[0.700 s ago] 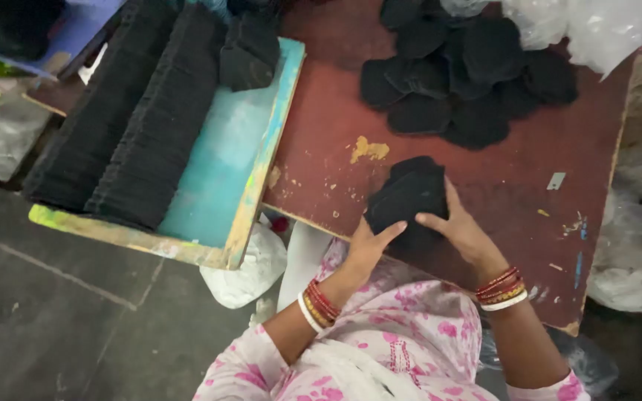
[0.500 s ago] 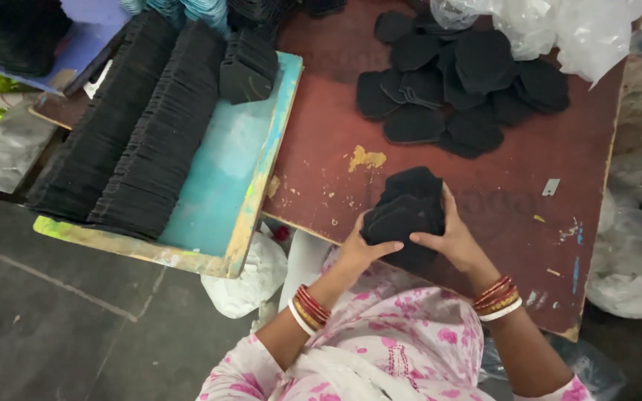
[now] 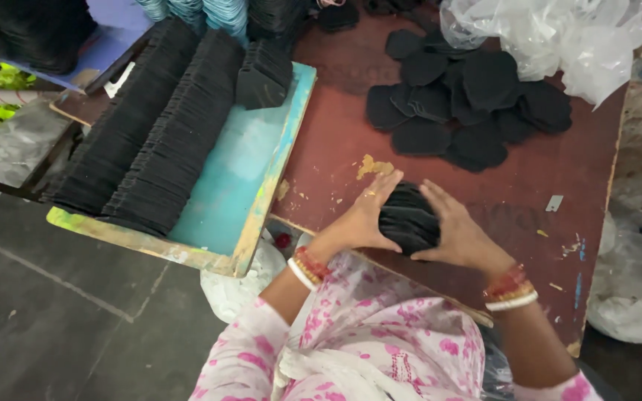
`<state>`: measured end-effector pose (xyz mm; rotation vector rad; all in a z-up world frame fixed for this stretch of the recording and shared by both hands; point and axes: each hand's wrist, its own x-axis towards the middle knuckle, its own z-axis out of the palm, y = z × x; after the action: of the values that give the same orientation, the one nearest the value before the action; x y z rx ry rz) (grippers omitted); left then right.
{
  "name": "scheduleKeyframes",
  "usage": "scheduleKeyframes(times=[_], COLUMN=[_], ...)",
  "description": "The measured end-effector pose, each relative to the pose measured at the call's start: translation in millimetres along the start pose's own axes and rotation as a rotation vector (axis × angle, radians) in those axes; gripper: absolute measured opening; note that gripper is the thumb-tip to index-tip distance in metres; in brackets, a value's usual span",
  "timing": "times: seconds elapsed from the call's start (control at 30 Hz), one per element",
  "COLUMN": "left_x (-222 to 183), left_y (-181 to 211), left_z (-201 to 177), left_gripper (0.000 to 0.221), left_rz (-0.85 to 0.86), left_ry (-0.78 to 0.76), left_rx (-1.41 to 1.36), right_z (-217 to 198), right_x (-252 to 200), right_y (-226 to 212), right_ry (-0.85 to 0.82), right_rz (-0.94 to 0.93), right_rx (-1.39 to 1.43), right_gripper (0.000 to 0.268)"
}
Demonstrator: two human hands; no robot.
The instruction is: Sorting and stacking small black fabric components on a production workbench.
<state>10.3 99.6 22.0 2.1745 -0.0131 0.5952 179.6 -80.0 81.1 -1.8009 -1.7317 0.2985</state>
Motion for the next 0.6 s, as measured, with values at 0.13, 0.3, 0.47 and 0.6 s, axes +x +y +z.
scheduleKeyframes(times=[0.13,0.3,0.47,0.6], left_x=[1,-3,-16,-12], left_y=[-8,23,-14,-13], left_z=[5,-7,11,7], left_gripper=[0.134,0.135,0.141,0.144], left_rz=[-0.113,0.073,-0.094,-0.101], left_ry=[0.033,0.158,0.053,0.074], left_rx=[-0.135,0.051,-0.059,-0.100], right_z=[9,1,15,11], right_x=[-1,-2,-3,-14], right_y=[12,6,14,-5], right_ry=[-0.046,0.069,-0.012,0.204], right_rz=[0.020,-0.151,-0.043,0.027], right_rx=[-0.052,-0.038,0.013,0.257], right_gripper=[0.126,0.122,0.127,0.113])
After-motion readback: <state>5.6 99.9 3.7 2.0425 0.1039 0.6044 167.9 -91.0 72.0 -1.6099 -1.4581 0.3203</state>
